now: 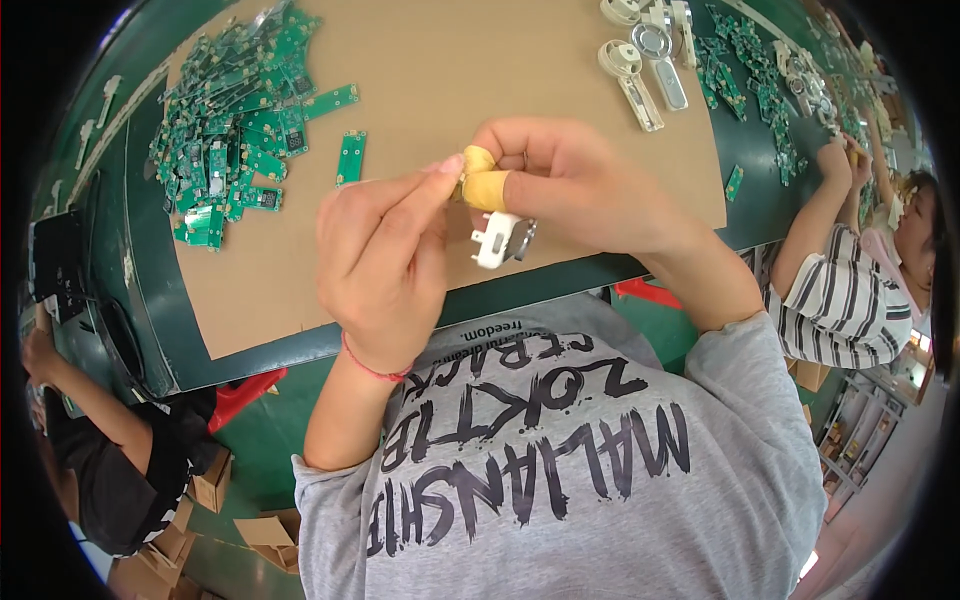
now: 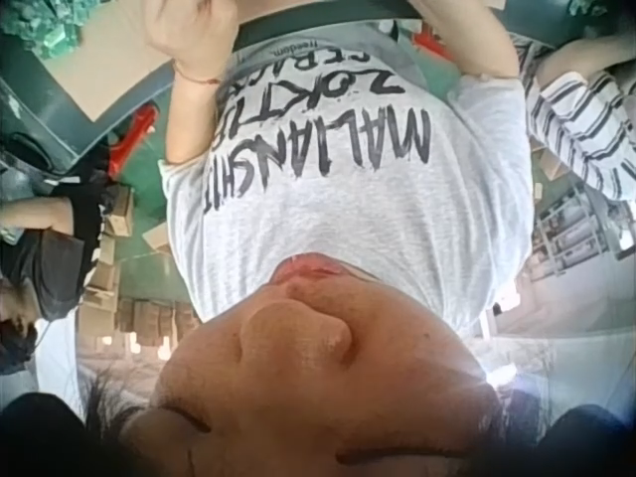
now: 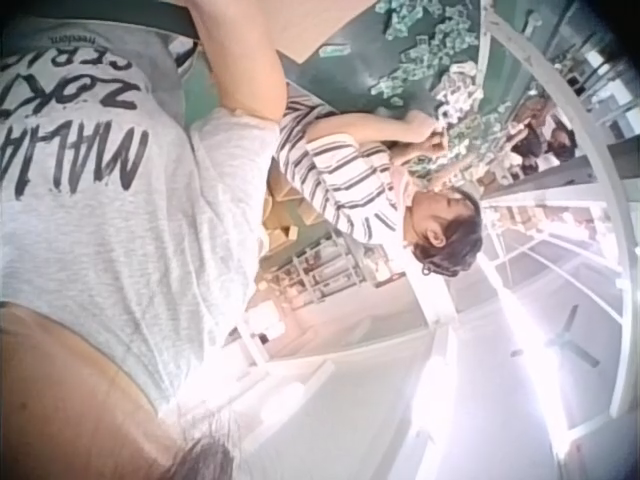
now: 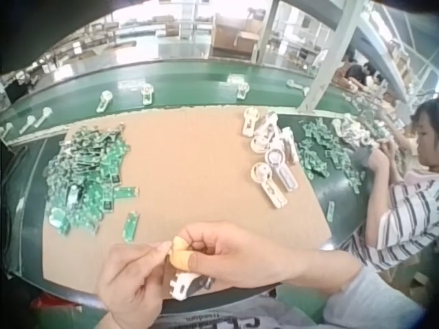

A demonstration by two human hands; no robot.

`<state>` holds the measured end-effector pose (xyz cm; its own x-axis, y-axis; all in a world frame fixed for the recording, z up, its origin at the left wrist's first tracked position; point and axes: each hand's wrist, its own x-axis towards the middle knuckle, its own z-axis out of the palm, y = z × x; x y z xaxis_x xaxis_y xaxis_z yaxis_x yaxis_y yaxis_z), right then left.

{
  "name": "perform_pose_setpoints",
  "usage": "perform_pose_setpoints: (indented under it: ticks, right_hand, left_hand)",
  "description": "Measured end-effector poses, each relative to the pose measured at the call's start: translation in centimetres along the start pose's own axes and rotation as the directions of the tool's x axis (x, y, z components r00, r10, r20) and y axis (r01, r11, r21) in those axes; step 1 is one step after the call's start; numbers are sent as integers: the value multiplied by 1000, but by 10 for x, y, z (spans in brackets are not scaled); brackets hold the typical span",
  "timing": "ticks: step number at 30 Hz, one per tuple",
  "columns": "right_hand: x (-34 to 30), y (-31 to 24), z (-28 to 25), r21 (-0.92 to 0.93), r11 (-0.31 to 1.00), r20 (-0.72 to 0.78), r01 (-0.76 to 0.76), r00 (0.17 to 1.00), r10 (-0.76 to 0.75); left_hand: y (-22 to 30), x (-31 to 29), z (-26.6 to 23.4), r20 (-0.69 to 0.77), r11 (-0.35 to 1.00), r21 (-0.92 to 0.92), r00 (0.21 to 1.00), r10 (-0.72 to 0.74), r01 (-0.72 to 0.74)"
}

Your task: The person assembles a small electronic fan component by hand, fitting a PCB into a plastic housing.

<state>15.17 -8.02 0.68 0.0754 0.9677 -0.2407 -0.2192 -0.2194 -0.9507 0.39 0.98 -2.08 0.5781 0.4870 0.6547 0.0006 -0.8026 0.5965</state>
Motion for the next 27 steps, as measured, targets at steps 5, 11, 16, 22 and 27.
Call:
perform_pose_setpoints:
  ticks: [5,11,16,22,27]
  right_hand:
    - [3,0,4,-303,921,-125,244,948,-292]
    - [9,5,-6,-677,515,-3,526,698,-716]
    - [4,-7,-21,-834,166,167,526,528,-833]
    - [5,-8,-8,-705,-230,588,671,372,-718]
    - [-4,-16,-14,-887,-196,409,417,516,-752]
  left_hand:
    - [-3,1,0,-22,912,-342,968,-248,226]
    - [4,7,8,9,831,-478,948,-318,283]
    - [2,-6,-1,509,410,-488,633,-582,770]
    - [6,-19,12,835,-594,-517,211,-508,617]
    - [-15,-14,15,727,-395,-679,493,-478,618]
